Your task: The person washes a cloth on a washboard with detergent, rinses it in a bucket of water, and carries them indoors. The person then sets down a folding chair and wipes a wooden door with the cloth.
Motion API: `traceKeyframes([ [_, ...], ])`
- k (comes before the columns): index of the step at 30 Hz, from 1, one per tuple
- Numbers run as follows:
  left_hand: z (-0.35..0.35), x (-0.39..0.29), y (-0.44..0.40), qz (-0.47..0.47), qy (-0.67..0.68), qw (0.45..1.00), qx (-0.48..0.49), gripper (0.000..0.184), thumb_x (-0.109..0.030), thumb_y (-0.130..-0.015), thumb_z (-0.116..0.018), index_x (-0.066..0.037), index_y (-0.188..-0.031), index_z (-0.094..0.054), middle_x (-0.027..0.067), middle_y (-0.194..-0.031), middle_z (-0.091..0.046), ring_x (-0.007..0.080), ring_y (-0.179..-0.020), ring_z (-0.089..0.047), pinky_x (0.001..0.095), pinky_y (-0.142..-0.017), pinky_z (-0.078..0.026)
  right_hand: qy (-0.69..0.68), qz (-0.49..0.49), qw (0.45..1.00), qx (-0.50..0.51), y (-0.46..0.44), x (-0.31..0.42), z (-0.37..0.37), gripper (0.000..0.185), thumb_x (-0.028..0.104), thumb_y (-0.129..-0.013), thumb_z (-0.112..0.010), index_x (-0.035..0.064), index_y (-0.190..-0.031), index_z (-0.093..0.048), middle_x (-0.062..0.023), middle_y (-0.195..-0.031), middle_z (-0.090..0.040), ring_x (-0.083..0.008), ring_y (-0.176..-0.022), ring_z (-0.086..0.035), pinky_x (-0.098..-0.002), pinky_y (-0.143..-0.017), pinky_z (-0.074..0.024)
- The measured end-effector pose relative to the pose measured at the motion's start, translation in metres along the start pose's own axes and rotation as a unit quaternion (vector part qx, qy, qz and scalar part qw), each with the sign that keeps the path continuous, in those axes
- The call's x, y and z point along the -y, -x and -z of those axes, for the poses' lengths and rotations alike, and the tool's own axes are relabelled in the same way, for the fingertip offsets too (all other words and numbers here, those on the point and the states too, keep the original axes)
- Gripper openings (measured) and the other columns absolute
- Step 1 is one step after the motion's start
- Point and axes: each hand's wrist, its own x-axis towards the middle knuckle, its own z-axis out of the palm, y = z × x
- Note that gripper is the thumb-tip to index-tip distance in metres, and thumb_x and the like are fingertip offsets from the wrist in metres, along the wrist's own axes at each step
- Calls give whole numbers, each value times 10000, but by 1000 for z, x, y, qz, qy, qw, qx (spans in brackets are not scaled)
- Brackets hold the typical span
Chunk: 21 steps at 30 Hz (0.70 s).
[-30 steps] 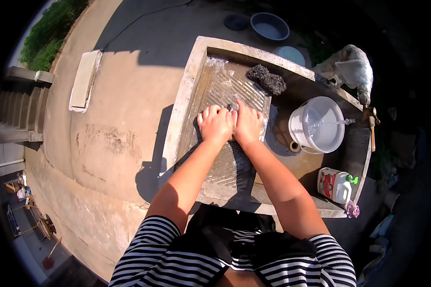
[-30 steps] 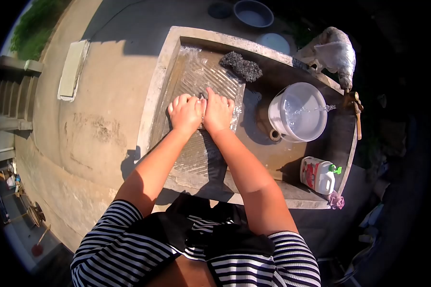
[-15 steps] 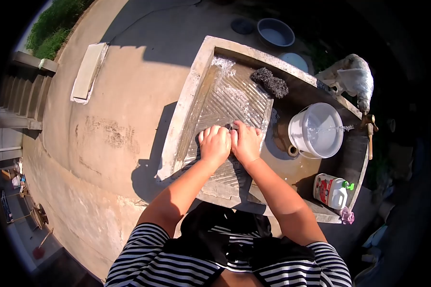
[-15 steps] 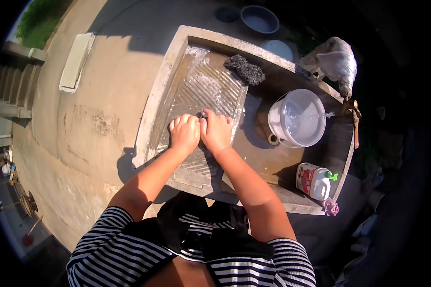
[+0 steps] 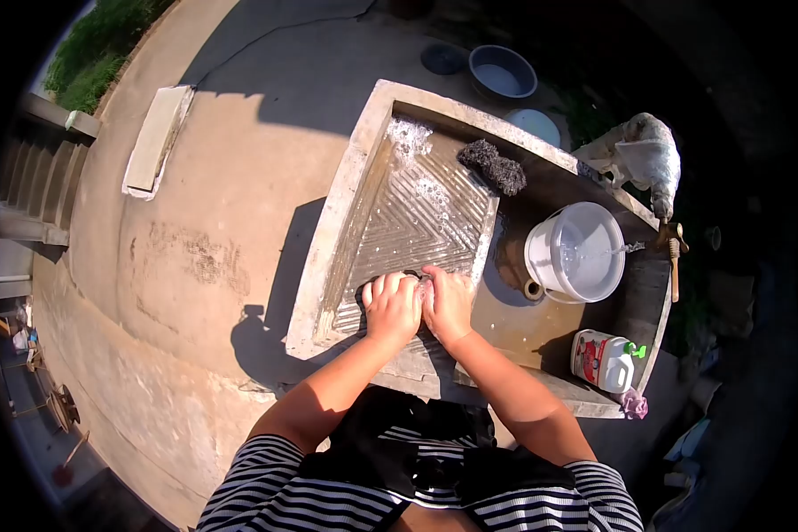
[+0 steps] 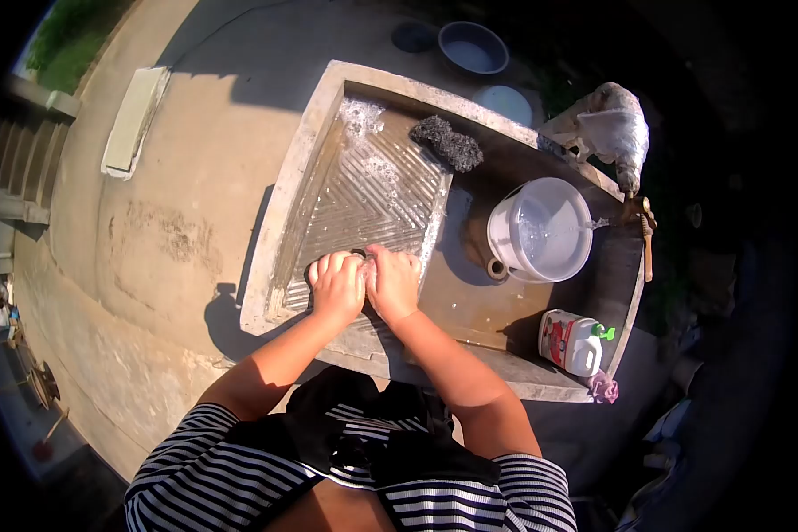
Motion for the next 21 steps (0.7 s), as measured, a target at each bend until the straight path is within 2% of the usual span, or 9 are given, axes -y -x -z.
traceKeyframes([
  [3, -6, 6, -20, -2, -37, 996, 87, 173, -195, -768, -531, -86, -899, -565, 82, -928, -558, 263, -954, -498, 422, -874, -316, 12, 43, 998, 47, -18, -8, -3, 239, 200, -772, -547, 140, -1000, -587, -32, -846, -626, -244, -805, -562, -403, -789, -347],
  [7, -21, 6, -102, 15, -20, 999, -36, 146, -216, -820, -503, -104, -888, -567, 64, -957, -564, 251, -974, -494, 388, -882, -323, 18, -22, 1000, 11, -82, -9, -4, 269, 150, -839, -482, 101, -1097, -540, -73, -890, -619, -255, -908, -540, -404, -831, -335],
  [9, -17, 6, -91, 29, -34, 999, -23, 168, -249, -834, -511, -108, -903, -573, 63, -970, -567, 246, -990, -493, 384, -875, -327, 95, 2, 990, -108, -80, -10, -10, 274, 153, -849, -477, 97, -1111, -535, -83, -919, -612, -261, -929, -528, -405, -853, -325],
  [11, -7, -2, -52, 42, -35, 998, 39, 184, -249, -822, -520, -106, -923, -573, 72, -972, -563, 252, -996, -491, 405, -876, -318, 54, -21, 996, -69, -45, -3, -9, 280, 163, -826, -525, 107, -1100, -541, -93, -915, -603, -269, -923, -528, -414, -867, -313],
  [13, -3, -1, 4, -11, 11, 1000, 3, 187, -245, -809, -523, -98, -917, -566, 87, -964, -555, 266, -981, -490, 430, -880, -304, 24, -2, 999, -35, 5, -5, -10, 209, 159, -790, -553, 107, -991, -583, -85, -871, -606, -268, -863, -538, -416, -848, -326],
  [14, -2, -1, 12, -16, 13, 1000, 21, 185, -232, -794, -525, -93, -911, -562, 92, -960, -552, 273, -974, -490, 439, -882, -299, 13, -12, 999, 43, 14, 0, 2, 196, 155, -763, -568, 114, -953, -598, -70, -846, -613, -267, -840, -541, -420, -829, -339],
  [16, -8, 3, -8, -15, -15, 997, 80, 186, -197, -754, -526, -80, -897, -552, 92, -953, -552, 271, -962, -495, 438, -894, -301, 13, 56, 998, 6, -6, -12, -6, 239, 161, -766, -548, 122, -1000, -581, -60, -819, -618, -258, -819, -553, -418, -804, -352],
  [18, -14, 1, -59, -5, -46, 997, 67, 171, -172, -763, -496, -74, -891, -552, 81, -954, -566, 260, -973, -500, 411, -903, -317, 21, 13, 999, 33, -53, -12, 1, 283, 157, -796, -505, 115, -1073, -549, -63, -831, -623, -250, -833, -559, -399, -793, -360],
  [21, -23, 2, -98, 11, -28, 998, -61, 161, -233, -813, -500, -109, -881, -578, 46, -922, -569, 234, -949, -500, 395, -862, -326, 15, -33, 999, 2, -76, -15, -7, 309, 159, -816, -503, 103, -1118, -535, -69, -834, -616, -261, -859, -555, -408, -799, -359],
])
